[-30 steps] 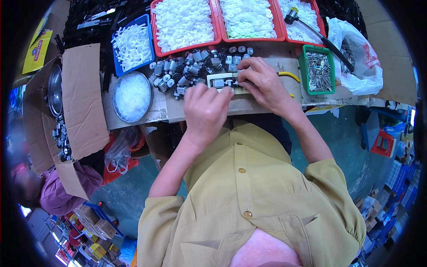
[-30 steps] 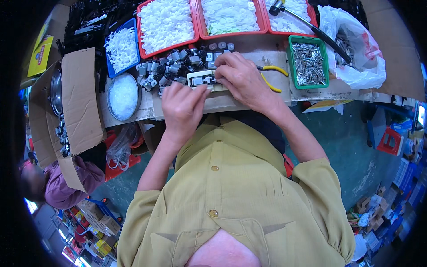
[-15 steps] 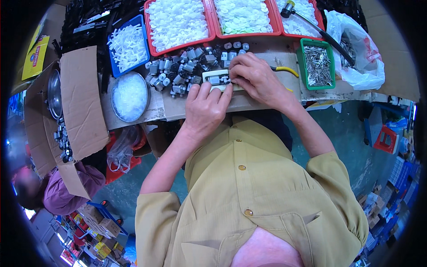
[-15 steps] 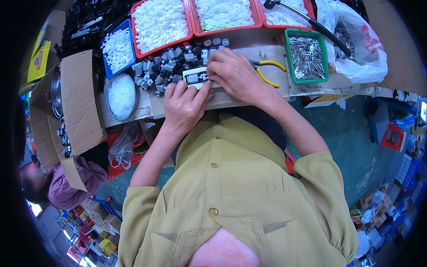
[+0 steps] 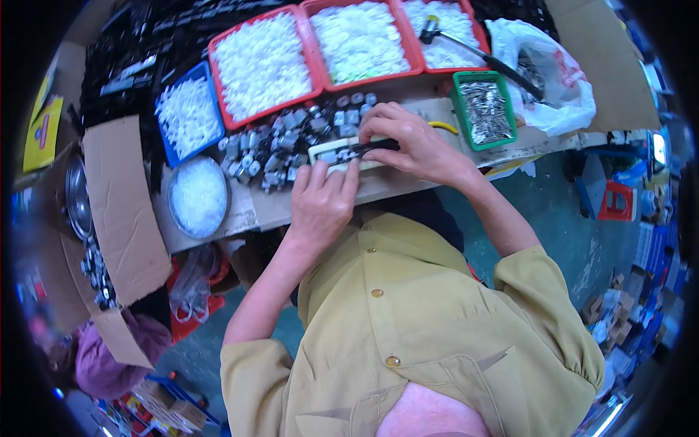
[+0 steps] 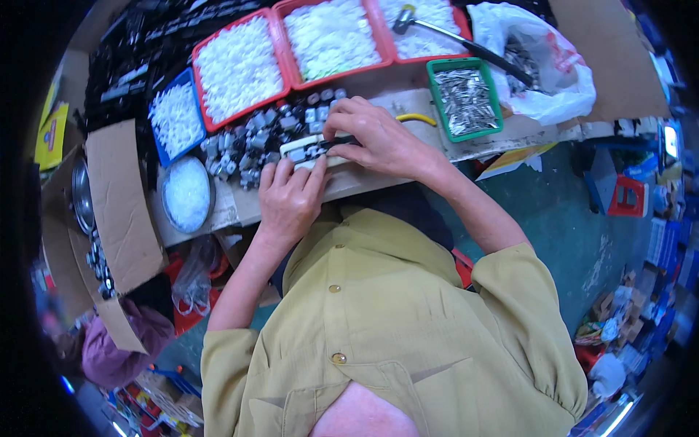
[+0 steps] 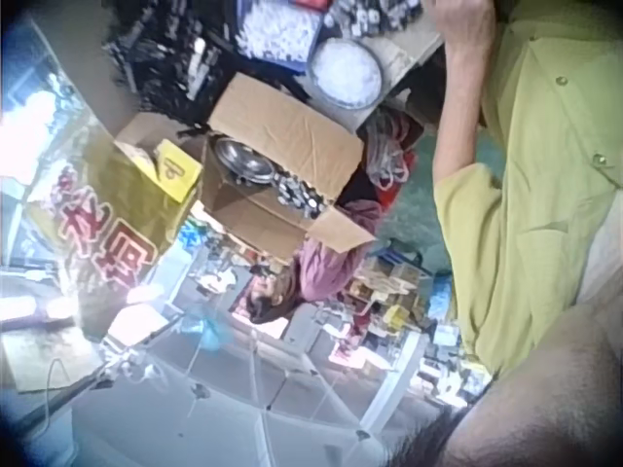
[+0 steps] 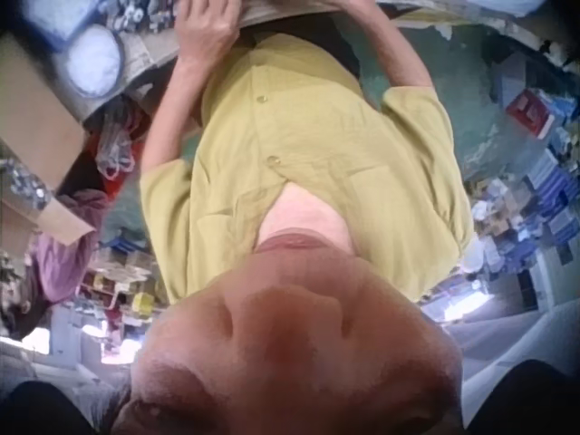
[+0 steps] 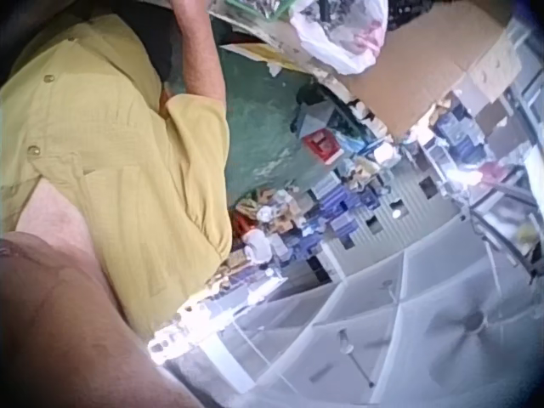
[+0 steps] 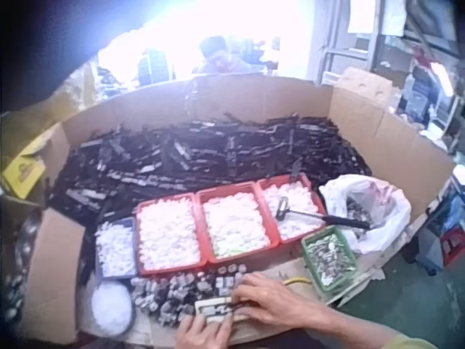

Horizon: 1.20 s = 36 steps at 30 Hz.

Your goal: The person assembles small lock mechanisms at a workbench. They pick up a metal lock body, insert a white plastic component, place a metal pin, and use a hammer to tap the pin into place. The person then uses pliers to adjust the pin and places the finished unit aside before repeating the process with new parts.

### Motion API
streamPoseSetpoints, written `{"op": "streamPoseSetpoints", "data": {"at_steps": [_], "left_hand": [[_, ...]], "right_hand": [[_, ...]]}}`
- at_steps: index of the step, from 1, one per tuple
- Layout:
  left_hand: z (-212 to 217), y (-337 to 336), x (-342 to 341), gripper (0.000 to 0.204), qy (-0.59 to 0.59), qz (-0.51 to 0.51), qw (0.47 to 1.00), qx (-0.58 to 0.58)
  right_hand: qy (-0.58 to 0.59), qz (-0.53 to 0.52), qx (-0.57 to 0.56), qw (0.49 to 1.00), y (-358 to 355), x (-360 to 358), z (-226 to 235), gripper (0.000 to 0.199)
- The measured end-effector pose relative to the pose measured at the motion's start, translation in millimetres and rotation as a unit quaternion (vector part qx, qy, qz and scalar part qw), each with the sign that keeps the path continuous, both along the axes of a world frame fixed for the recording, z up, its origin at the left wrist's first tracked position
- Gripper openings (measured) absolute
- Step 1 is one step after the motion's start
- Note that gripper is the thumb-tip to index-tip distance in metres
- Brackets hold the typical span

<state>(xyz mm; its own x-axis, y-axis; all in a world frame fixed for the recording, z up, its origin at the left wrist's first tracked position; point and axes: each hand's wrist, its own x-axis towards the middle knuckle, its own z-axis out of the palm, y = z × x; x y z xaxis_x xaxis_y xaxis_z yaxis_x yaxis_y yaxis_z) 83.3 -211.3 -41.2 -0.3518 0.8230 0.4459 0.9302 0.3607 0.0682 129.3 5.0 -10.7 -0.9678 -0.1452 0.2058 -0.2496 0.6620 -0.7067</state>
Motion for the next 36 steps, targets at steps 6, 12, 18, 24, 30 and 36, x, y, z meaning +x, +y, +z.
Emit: {"op": "streamPoseSetpoints", "data": {"at_steps": [6,12,18,24,30,36], "left_hand": [[28,13,-8,0.025,-0.067,-0.046,0.996,0.042],[55,112,-50,0.015,-0.12,-0.111,0.983,0.082],[34,217,-91,0.015,-0.036,-0.066,0.996,0.054],[20,242,-86,0.01,0.02,-0.019,0.999,0.02],[28,222,-79,0.008,-0.09,-0.038,0.988,0.117],[46,157,-66,0.01,-0.289,-0.037,0.923,0.253]], "right_hand": [[0.03,-0.229,0.126,0.965,92,48,21,0.015],[0.011,-0.303,0.199,0.932,119,65,-2,0.009],[0.015,-0.3,0.171,0.938,123,63,-1,0.008],[0.026,-0.308,0.106,0.945,131,70,1,0.007],[0.001,-0.347,0.032,0.937,122,67,13,0.009],[0.081,-0.288,-0.076,0.951,82,38,34,0.011]]}}
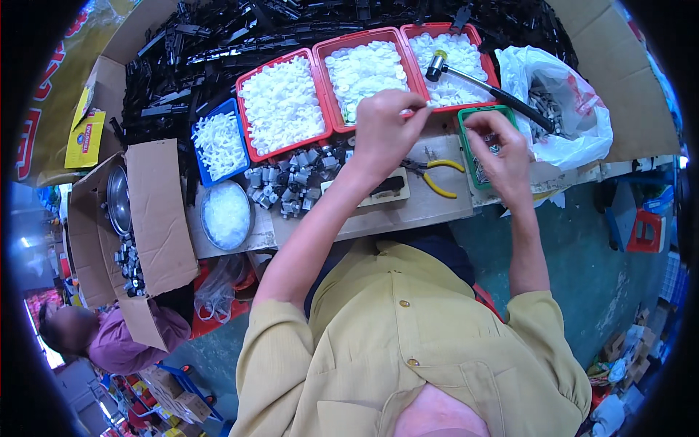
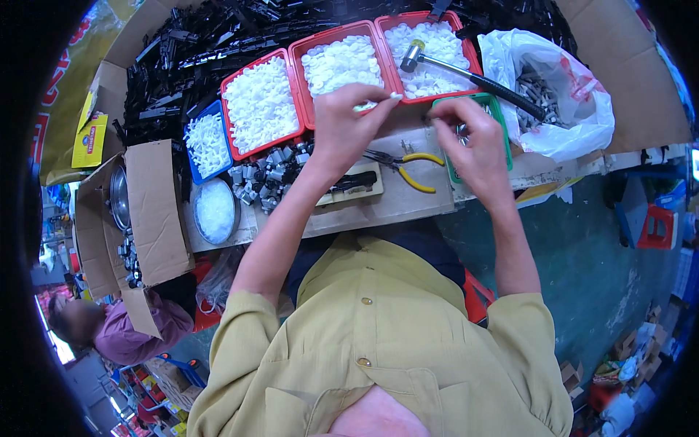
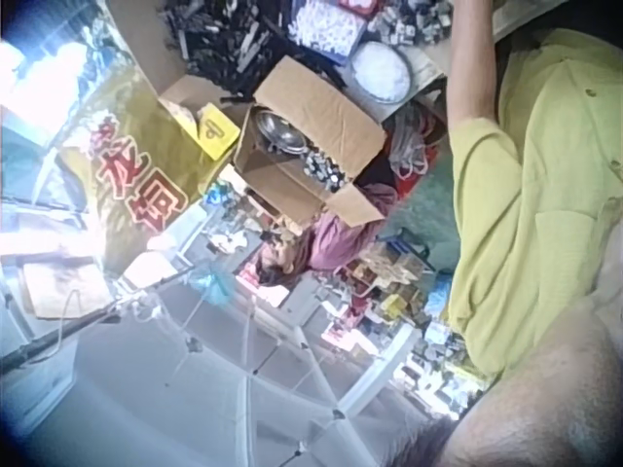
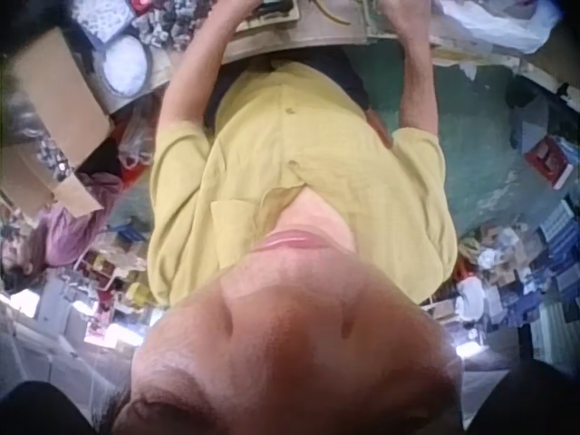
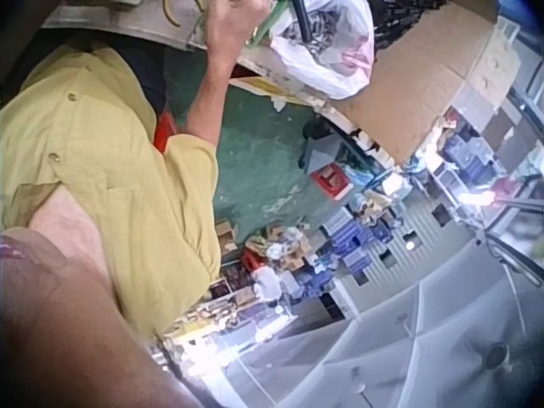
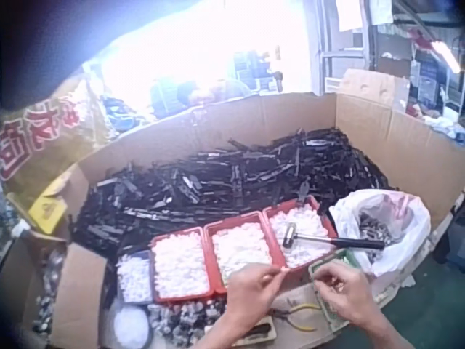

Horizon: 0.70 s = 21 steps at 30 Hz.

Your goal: The person assembles small lock mechanisms at a workbench. They pick up a metal lock body, insert a white plastic component, place a metal pin, and use a hammer to tap the pin into place. The person then uses pliers to adjust the pin and places the finished unit aside before repeating the process with new parts.

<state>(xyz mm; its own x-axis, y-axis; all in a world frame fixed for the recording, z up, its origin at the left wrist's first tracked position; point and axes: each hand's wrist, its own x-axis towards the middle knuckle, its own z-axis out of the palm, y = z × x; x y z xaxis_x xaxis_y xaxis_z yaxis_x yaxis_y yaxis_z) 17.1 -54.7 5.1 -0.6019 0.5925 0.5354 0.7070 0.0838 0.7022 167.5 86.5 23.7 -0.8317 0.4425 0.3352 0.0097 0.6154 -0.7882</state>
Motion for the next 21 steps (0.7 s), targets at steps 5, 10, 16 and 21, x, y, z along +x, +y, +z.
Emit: {"op": "streamPoseSetpoints", "data": {"at_steps": [5,10,16,21], "left_hand": [[7,-57,16,0.012,-0.317,0.002,0.946,0.062],[2,-103,16,0.01,-0.402,-0.005,0.902,0.155],[-2,-137,14,0.008,-0.369,0.032,0.91,0.184],[-4,-148,13,0.008,-0.283,0.058,0.942,0.168]], "right_hand": [[0.0,0.086,-0.042,0.995,-53,-29,14,0.011],[0.031,0.113,-0.002,0.993,-94,-53,16,0.013],[0.028,0.139,0.037,0.989,-128,-70,24,0.012],[0.029,0.139,0.031,0.989,-139,-73,21,0.012]]}}
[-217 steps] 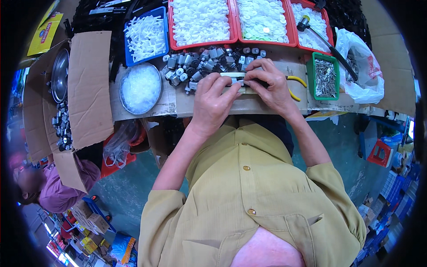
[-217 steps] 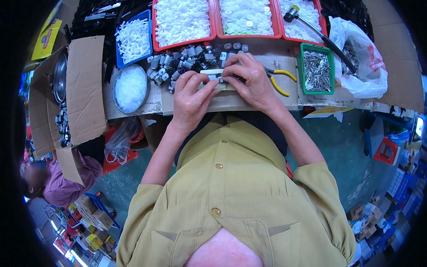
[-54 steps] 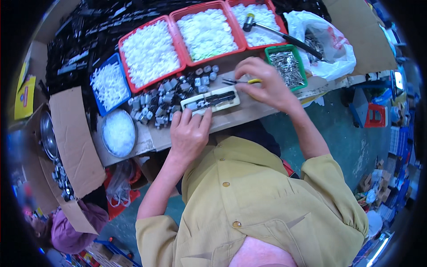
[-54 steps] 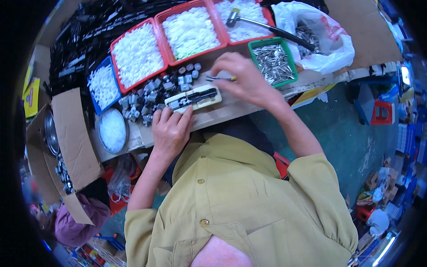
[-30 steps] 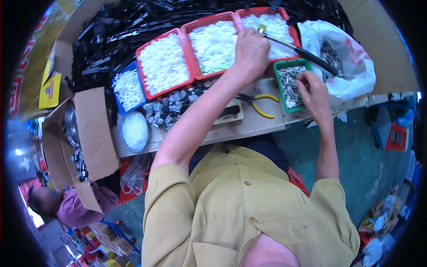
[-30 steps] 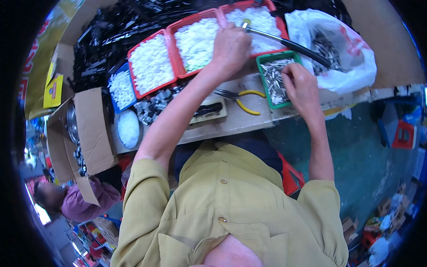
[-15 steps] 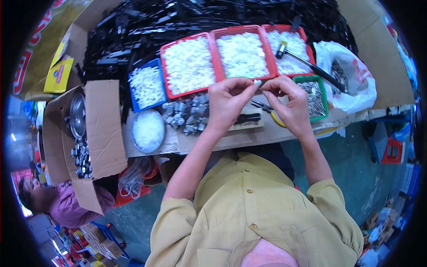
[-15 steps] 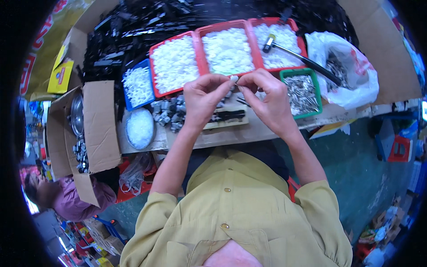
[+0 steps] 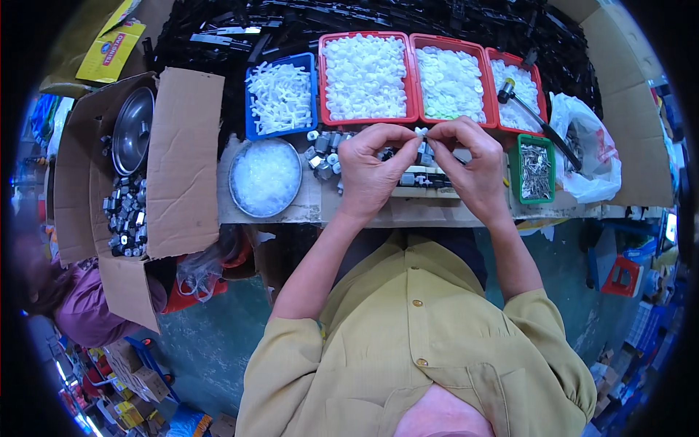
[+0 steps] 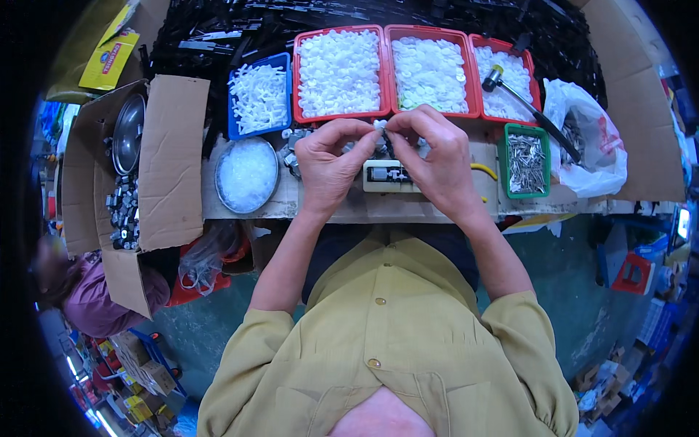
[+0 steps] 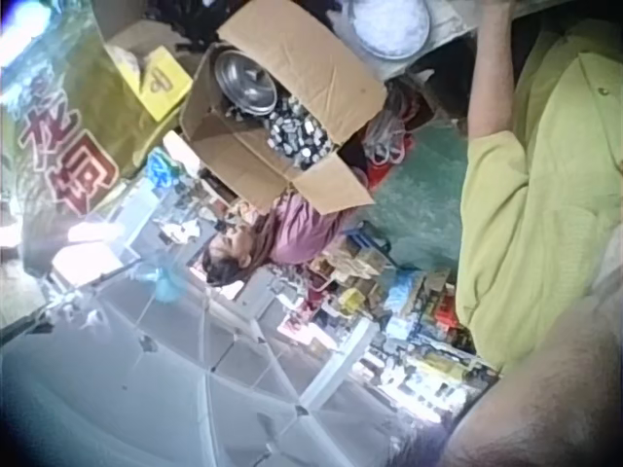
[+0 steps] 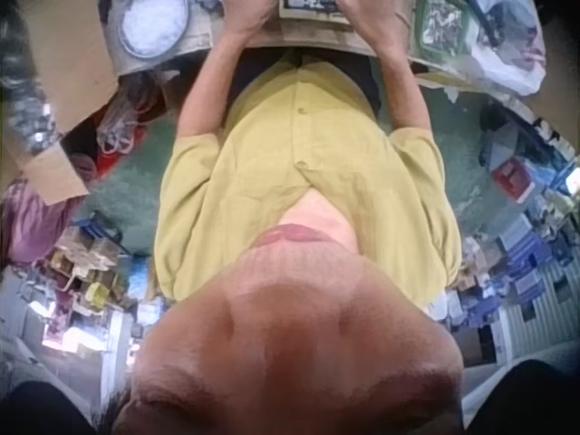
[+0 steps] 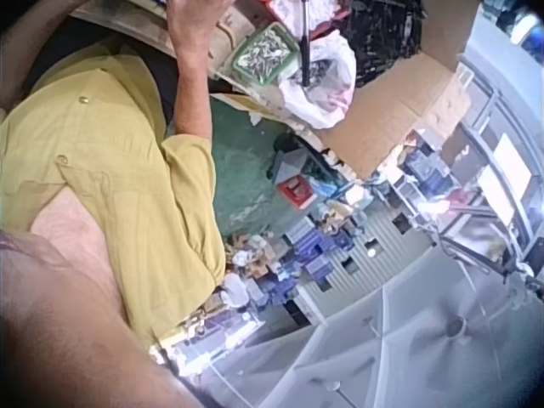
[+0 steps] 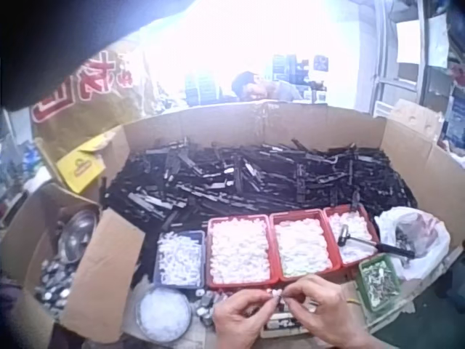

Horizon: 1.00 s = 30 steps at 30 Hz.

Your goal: The person assembles small lock mechanisms at a workbench. They pick up a metal lock body, insert a white plastic component, place a metal pin, and use a hammer to tap the pin into place. The person then uses pliers to adjust the pin and places the finished unit aside before repeating the process with new parts.

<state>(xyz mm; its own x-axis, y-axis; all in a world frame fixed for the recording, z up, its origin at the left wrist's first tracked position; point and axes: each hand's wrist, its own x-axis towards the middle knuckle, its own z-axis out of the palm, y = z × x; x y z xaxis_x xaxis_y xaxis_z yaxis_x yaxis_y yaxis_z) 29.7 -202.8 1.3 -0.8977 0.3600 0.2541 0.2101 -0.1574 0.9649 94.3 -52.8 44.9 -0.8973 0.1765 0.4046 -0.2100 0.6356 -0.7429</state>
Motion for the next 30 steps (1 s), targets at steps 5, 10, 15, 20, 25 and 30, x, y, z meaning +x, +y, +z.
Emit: {"op": "streamPoseSetpoints", "data": {"at_steps": [5,10,15,20,25,30], "left_hand": [[7,-4,-3,0.01,0.173,0.039,0.981,-0.073],[5,2,-4,0.013,0.239,0.049,0.968,-0.059],[4,9,0,0.012,0.166,0.004,0.986,-0.036],[7,16,7,0.011,0.113,-0.041,0.991,-0.057],[5,19,15,0.027,0.026,-0.086,0.995,-0.045],[6,27,16,0.034,0.128,-0.071,0.985,-0.095]], "right_hand": [[-0.063,-0.002,-0.154,0.986,-1,1,-7,0.015],[-0.102,0.106,-0.456,0.878,8,-3,-14,0.02],[-0.112,0.139,-0.495,0.851,24,4,-25,0.018],[-0.091,0.113,-0.398,0.906,37,17,-25,0.015],[-0.052,0.056,-0.24,0.968,44,32,-22,0.014],[0.002,0.057,-0.178,0.982,43,35,-27,0.01]]}}
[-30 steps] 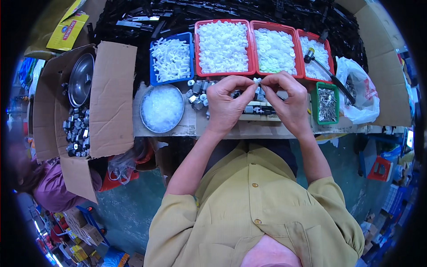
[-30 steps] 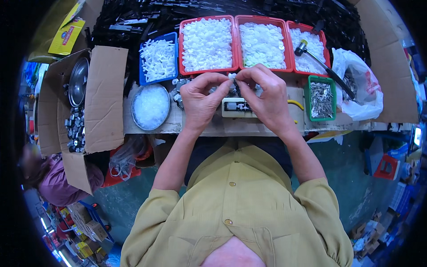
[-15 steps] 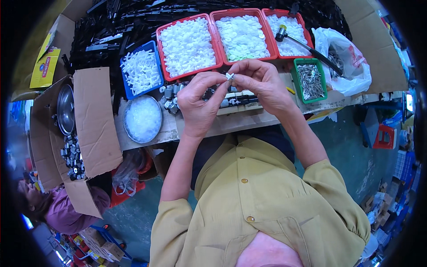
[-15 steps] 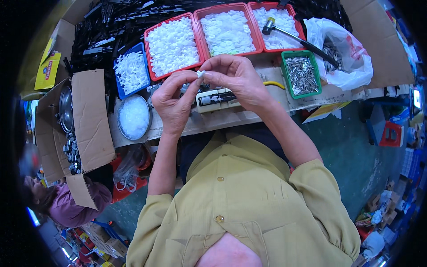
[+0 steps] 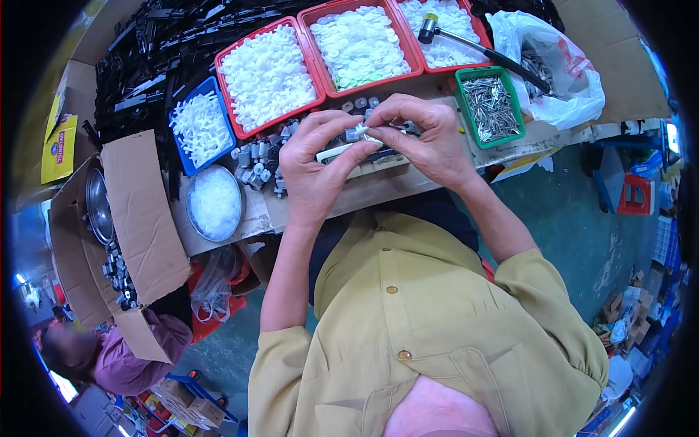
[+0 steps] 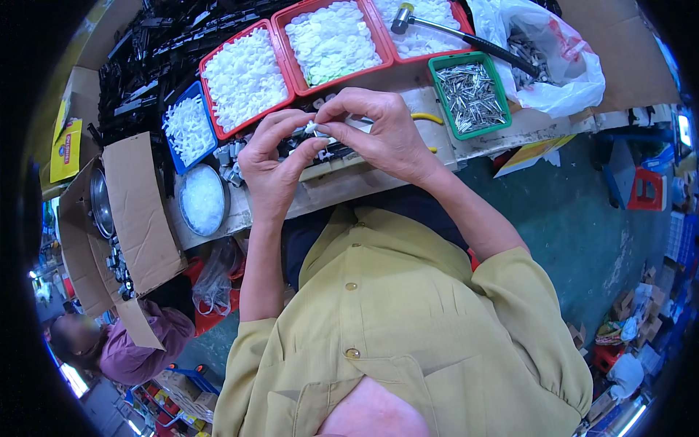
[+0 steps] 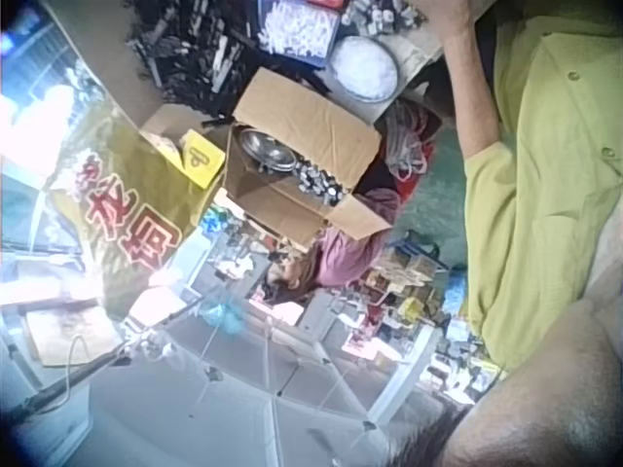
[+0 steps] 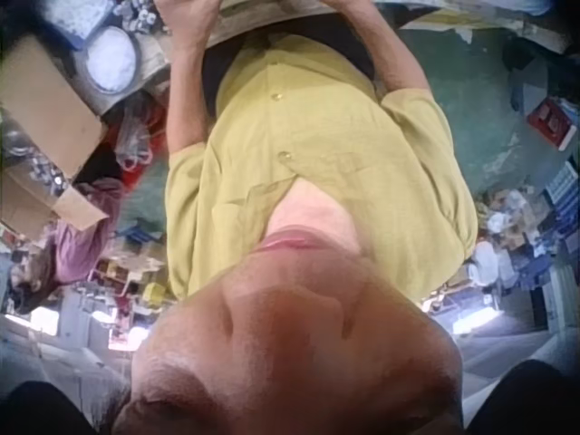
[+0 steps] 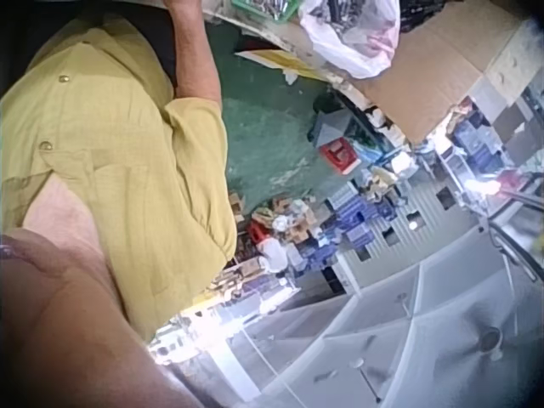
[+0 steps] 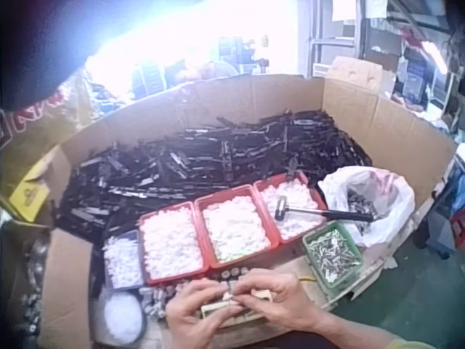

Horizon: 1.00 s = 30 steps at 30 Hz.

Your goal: The person assembles small lock mechanisms at a workbench. They pick up a metal lock body, insert a white plastic component, place a metal pin, and use a hammer to tap the pin into place. The person then uses pliers to adjust the pin and places the finished unit aside before repeating the process with new parts.

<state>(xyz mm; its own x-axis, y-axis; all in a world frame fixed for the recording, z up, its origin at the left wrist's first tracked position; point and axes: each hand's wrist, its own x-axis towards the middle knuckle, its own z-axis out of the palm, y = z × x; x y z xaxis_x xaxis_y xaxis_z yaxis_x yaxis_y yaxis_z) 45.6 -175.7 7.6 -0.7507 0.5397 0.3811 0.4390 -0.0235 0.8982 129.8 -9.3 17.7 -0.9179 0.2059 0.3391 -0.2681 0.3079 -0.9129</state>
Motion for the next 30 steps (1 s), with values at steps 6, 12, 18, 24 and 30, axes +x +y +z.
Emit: {"op": "streamPoseSetpoints", "data": {"at_steps": [6,12,18,24,30], "left_hand": [[0,-11,-1,0.03,0.0,0.002,0.999,-0.038],[-3,-15,-3,0.028,0.02,0.002,1.0,-0.005],[-9,-22,-6,0.036,0.05,-0.012,0.998,-0.029],[-8,-32,1,0.05,0.22,0.061,0.965,-0.132],[-37,-40,27,0.041,0.321,0.058,0.924,-0.199]], "right_hand": [[0.007,0.016,0.033,0.999,-6,-3,-3,0.011],[0.006,0.029,0.071,0.997,-9,-5,7,0.013],[-0.005,0.062,0.129,0.99,-9,-5,10,0.015],[-0.009,0.027,0.153,0.988,2,0,-13,0.01],[0.015,0.055,0.22,0.974,10,2,-36,0.01]]}}
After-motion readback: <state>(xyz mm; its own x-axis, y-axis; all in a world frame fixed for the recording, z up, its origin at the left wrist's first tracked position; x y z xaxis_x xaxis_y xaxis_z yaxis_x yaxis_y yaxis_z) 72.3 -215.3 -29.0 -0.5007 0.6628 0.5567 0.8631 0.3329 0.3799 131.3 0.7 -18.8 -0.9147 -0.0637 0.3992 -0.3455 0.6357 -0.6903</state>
